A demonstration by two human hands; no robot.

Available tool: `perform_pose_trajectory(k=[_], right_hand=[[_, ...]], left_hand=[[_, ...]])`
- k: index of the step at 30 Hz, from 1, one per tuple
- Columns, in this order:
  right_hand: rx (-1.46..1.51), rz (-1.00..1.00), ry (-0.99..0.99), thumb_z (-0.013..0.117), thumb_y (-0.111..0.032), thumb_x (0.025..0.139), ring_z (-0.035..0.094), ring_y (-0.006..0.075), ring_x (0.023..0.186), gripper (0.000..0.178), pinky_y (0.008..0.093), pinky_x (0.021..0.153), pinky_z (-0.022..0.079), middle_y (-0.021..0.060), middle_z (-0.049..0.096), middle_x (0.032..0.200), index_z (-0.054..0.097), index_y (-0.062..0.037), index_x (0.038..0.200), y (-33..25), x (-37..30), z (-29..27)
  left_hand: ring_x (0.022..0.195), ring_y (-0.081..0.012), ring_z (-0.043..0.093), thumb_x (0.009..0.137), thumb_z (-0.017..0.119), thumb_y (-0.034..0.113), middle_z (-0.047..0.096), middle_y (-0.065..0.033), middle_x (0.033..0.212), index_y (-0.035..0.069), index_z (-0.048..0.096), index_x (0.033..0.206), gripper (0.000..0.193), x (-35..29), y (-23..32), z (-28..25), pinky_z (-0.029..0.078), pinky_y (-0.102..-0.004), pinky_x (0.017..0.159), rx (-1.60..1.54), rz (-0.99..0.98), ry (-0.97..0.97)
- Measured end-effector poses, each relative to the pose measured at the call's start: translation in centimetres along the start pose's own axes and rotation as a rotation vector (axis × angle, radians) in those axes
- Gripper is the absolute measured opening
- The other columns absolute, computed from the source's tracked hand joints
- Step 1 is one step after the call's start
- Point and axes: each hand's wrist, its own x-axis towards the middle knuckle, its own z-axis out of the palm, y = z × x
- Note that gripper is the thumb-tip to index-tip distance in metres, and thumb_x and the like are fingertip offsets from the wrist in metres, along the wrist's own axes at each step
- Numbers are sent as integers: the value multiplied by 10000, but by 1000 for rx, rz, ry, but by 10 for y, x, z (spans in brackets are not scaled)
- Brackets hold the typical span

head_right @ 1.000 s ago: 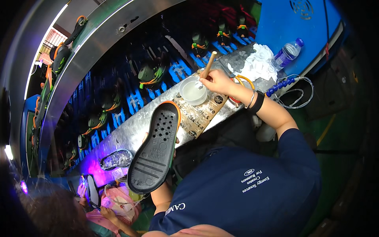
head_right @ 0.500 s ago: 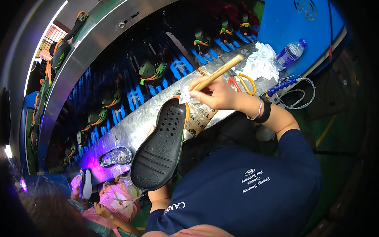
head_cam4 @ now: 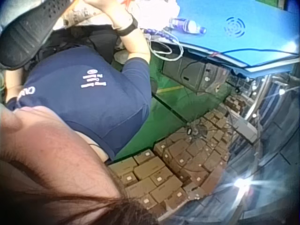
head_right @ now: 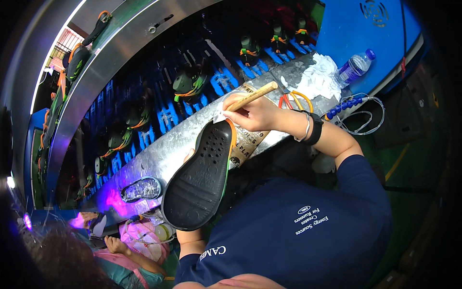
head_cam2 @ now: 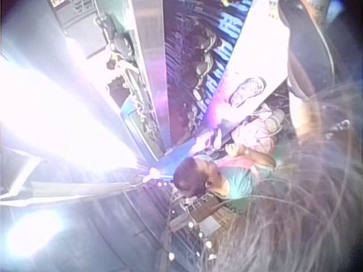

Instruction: Applying adhesive to shoe soles using a brush and placing them on a conveyor belt.

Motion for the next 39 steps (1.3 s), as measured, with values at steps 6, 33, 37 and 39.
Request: perform_pose_trajectory(k=[6,33,37,39], right_hand=[[40,214,-31,556,-38,740,382,44,477,85,186,433,303,22,505,702,547,-24,823,-4,-19,1],[208,253,94,516,-17,741,412,32,564,102,176,488,333,17,504,739,514,-9,843,-8,-21,6],[163,240,33,516,-18,719,396,33,533,101,177,467,325,18,500,734,512,-13,820,-12,-22,11],[243,278,-4,517,-12,698,400,42,516,105,184,454,329,28,500,720,517,-11,803,-20,-25,13]], left_hand=[[753,-196,555,855,360,361,505,-147,965,23,362,1148,448,6,2,7,483,-282,643,87,30,36],[851,-139,528,856,383,288,513,-87,1008,27,345,1193,428,9,11,14,444,-245,729,312,188,21],[888,-122,501,849,387,296,492,-73,1026,40,322,1207,445,17,17,9,423,-238,751,465,269,-17],[892,-116,495,845,394,297,490,-68,1025,45,319,1209,449,19,19,9,417,-237,756,479,257,-28]])
